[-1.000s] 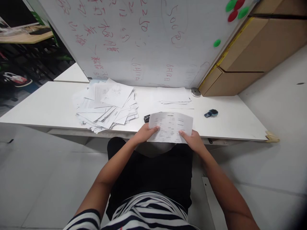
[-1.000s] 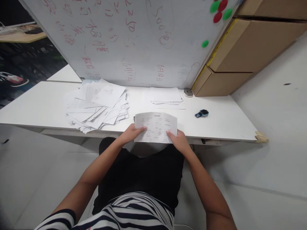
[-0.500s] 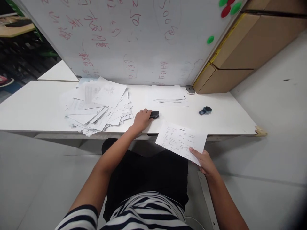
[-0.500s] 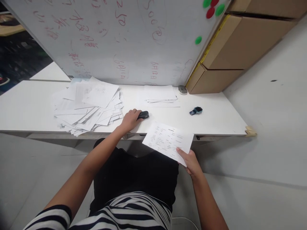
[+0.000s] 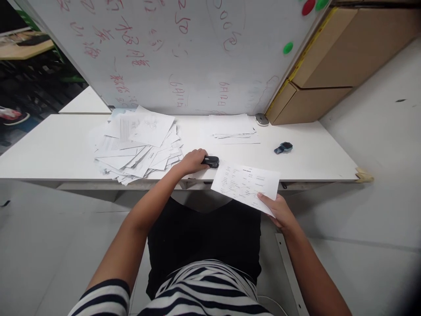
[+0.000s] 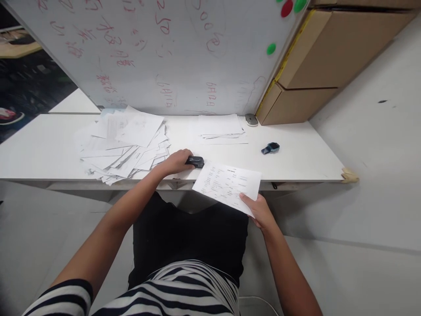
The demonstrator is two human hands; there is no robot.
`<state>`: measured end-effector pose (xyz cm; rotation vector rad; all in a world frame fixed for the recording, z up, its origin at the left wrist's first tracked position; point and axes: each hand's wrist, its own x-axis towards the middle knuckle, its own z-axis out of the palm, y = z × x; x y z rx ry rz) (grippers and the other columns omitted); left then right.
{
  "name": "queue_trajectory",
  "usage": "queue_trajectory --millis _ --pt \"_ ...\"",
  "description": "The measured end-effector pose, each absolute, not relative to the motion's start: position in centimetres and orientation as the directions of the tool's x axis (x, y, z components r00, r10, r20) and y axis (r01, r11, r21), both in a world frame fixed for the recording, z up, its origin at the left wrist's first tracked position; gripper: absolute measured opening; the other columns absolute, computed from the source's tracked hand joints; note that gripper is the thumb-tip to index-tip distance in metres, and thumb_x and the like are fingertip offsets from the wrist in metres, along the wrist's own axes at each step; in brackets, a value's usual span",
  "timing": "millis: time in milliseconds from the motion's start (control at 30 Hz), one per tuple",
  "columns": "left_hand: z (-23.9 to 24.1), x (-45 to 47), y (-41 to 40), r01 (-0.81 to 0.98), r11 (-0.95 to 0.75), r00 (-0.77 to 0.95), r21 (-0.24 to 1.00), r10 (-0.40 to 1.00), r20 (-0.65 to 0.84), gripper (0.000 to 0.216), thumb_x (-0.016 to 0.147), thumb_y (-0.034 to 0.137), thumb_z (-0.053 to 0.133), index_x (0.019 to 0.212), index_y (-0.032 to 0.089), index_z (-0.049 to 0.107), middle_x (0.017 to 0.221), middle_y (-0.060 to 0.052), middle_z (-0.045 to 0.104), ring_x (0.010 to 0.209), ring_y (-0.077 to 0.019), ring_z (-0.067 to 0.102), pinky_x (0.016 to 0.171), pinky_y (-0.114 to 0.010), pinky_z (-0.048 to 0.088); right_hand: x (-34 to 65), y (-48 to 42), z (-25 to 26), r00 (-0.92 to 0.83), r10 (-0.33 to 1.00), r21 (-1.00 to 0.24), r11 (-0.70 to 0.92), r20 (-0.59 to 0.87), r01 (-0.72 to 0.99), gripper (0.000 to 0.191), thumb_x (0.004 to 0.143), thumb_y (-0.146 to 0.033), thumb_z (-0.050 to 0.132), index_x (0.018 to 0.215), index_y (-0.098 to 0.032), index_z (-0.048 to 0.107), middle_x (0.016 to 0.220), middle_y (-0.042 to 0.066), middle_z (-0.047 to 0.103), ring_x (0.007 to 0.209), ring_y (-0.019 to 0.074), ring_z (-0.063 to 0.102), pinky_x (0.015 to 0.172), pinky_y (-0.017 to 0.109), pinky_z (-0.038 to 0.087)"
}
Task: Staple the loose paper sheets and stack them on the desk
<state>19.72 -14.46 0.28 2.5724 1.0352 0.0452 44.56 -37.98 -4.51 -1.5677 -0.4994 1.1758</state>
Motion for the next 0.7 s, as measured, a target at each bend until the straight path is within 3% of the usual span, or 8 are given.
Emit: queue_trajectory --millis 167,700 --pt "0.42 19.47 -14.56 0.643 -0.646 0.736 0.411 0.670 -0.098 0.031 0.077 0.038 0.062 0.101 0.019 0.056 0.103 -0.010 0.060 0.087 -0.0248 0.056 0.068 -0.033 0.040 44.55 -37.39 -4.64 0.422 0.790 -0.895 -0.405 -0.446 -0.189 0.035 0.067 -0.037 0.080 0.094 -0.016 0.070 0.106 0.013 0.073 0.095 0.0317 0.070 0.074 0.039 0.062" --pt "0.49 19.55 -14.52 0.628 -0.676 0.755 0.386 0.648 -0.094 0.024 0.079 0.035 0.060 0.096 0.020 0.055 0.104 -0.011 0.059 0.091 -0.0263 0.053 0.070 -0.035 0.040 44.46 -37.26 -4.90 0.372 0.796 -0.878 -0.438 -0.478 -0.191 0.041 0.065 -0.038 0.082 0.098 -0.016 0.071 0.102 0.011 0.074 0.095 0.0319 0.069 0.078 0.042 0.061"
